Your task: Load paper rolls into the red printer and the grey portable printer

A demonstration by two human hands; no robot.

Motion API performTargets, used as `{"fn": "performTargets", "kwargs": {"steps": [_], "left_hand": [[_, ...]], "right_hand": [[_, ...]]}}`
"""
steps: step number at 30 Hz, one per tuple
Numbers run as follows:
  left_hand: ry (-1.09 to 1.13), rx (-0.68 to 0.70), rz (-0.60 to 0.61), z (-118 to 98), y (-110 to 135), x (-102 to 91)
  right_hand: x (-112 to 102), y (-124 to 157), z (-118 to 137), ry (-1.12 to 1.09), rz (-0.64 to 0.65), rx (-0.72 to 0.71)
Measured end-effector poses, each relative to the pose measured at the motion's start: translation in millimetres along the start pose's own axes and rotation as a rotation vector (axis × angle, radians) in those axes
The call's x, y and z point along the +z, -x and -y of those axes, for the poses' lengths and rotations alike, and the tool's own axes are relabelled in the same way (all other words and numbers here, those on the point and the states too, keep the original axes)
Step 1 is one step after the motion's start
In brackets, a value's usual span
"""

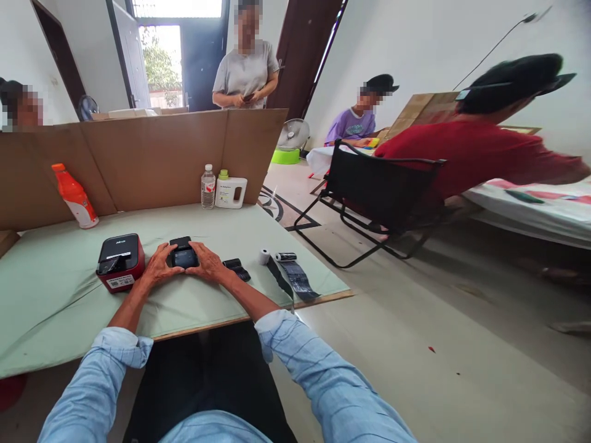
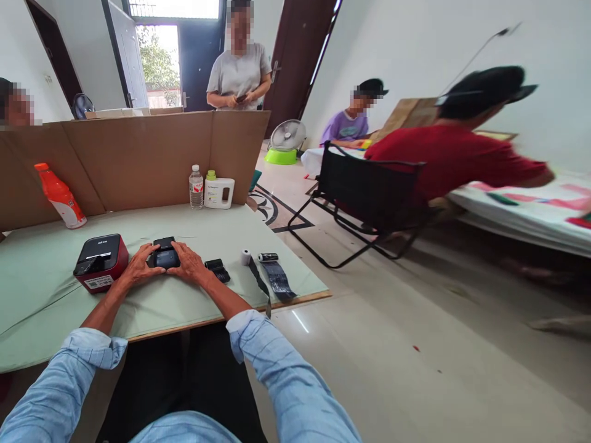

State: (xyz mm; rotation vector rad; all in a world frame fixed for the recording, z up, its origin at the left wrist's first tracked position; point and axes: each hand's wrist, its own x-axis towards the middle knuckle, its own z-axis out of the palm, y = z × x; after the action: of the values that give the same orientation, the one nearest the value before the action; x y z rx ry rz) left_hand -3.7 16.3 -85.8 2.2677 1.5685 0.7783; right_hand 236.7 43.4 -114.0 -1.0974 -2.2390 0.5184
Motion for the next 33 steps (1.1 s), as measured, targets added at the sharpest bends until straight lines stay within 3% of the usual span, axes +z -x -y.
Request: {"fn": "performTargets", "kwargs": {"steps": [12,21,33], "left_hand": [[-0.028,-0.018,-0.031,4.5,-4.3,7.5],[0.026,-0.088,-0.058,-5.3,16.1,10.7],[0.010,-0.126,-0.036,-10.5,17.4,17.2]], "right_hand": [[2.6,-1.5,-1.0,0.063,0.013,0.042],[15.9,16.7,14.2,0.137,-0.042,0.146],[30.2,16.5,-2.6,0.157,-0.118,0.031]]}}
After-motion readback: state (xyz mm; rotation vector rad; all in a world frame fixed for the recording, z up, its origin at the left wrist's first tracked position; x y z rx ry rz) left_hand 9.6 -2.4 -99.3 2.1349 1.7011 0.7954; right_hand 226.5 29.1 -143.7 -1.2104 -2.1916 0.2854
